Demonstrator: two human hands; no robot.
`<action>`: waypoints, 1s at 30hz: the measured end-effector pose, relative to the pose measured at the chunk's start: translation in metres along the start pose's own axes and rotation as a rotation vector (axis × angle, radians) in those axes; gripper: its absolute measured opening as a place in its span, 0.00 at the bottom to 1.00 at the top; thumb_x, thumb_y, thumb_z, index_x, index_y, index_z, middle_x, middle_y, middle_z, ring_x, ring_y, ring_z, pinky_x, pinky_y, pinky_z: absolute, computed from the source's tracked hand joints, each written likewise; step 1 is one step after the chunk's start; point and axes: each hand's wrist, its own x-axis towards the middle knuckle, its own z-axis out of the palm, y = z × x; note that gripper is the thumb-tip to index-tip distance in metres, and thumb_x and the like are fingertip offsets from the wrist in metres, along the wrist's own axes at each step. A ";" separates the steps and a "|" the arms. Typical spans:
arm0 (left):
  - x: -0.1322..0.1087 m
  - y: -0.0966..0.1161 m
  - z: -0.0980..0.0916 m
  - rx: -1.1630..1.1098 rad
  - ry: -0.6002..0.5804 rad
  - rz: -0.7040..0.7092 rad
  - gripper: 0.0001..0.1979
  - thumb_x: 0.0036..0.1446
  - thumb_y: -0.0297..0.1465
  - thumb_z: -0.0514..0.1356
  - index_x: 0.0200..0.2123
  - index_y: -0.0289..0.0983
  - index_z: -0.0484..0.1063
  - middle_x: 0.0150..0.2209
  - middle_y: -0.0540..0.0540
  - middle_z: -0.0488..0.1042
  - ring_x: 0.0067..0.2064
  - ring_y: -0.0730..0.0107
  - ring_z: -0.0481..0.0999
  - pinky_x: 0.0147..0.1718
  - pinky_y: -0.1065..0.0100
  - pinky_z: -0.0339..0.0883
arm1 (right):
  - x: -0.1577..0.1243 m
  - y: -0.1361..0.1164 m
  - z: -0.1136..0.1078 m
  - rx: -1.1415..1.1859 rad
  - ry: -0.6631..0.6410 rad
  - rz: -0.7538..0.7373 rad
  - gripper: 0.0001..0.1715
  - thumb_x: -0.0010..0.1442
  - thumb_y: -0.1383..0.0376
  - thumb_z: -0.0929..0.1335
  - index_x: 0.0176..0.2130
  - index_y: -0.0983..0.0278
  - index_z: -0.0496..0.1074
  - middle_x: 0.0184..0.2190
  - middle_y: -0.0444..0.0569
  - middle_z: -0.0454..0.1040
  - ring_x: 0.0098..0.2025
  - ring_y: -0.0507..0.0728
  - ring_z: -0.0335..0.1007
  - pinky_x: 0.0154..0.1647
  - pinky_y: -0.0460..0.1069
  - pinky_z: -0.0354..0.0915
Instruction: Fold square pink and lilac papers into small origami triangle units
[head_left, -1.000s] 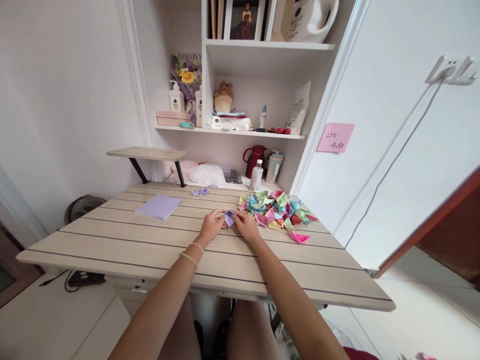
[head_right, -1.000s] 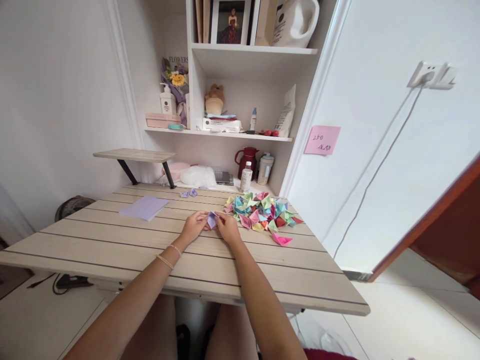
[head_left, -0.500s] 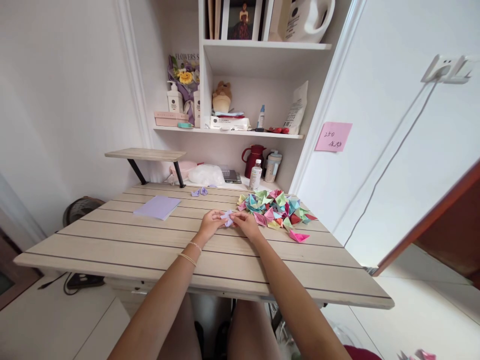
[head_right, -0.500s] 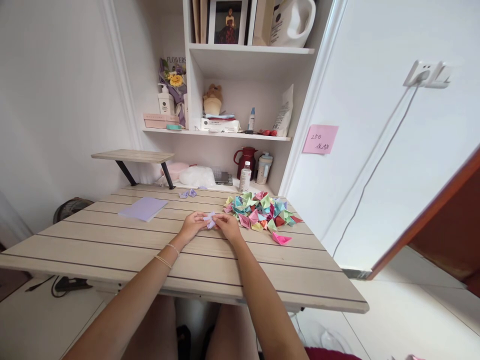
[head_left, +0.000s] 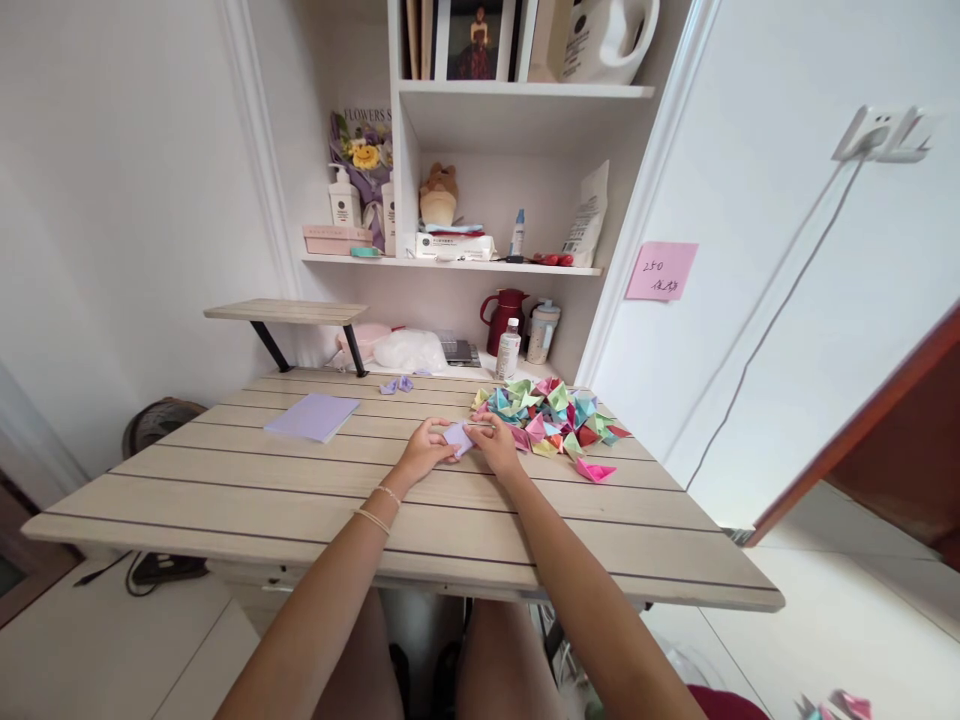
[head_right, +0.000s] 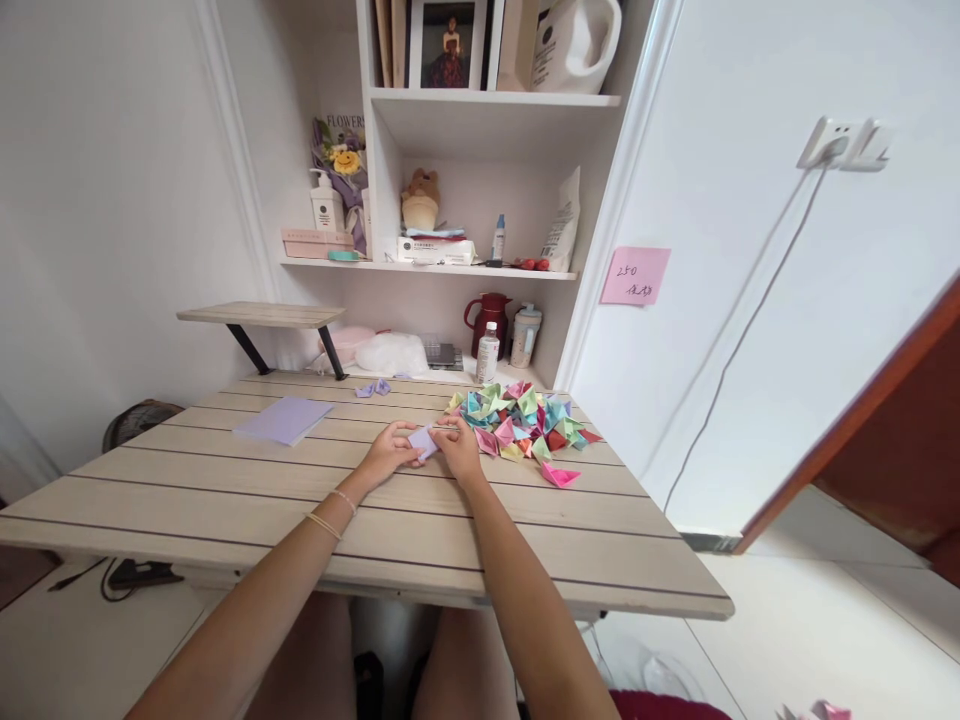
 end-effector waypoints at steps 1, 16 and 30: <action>0.000 0.001 -0.001 -0.027 0.022 0.002 0.29 0.36 0.29 0.68 0.42 0.35 0.59 0.22 0.51 0.72 0.25 0.68 0.76 0.28 0.66 0.71 | 0.001 -0.001 0.000 0.001 -0.029 -0.011 0.22 0.43 0.55 0.70 0.36 0.65 0.68 0.22 0.45 0.73 0.26 0.54 0.70 0.29 0.49 0.67; 0.001 0.006 -0.003 -0.137 0.048 0.034 0.16 0.41 0.33 0.66 0.34 0.31 0.72 0.32 0.40 0.77 0.34 0.67 0.76 0.39 0.64 0.69 | 0.000 -0.011 -0.009 0.025 -0.117 -0.025 0.21 0.41 0.56 0.72 0.33 0.66 0.73 0.30 0.50 0.76 0.32 0.56 0.72 0.37 0.52 0.67; 0.003 0.006 -0.004 -0.020 0.122 0.112 0.18 0.38 0.34 0.67 0.34 0.31 0.74 0.28 0.44 0.77 0.30 0.68 0.75 0.31 0.68 0.70 | 0.002 -0.003 -0.005 -0.015 -0.076 -0.027 0.20 0.43 0.50 0.69 0.25 0.65 0.71 0.23 0.47 0.73 0.28 0.55 0.70 0.31 0.49 0.66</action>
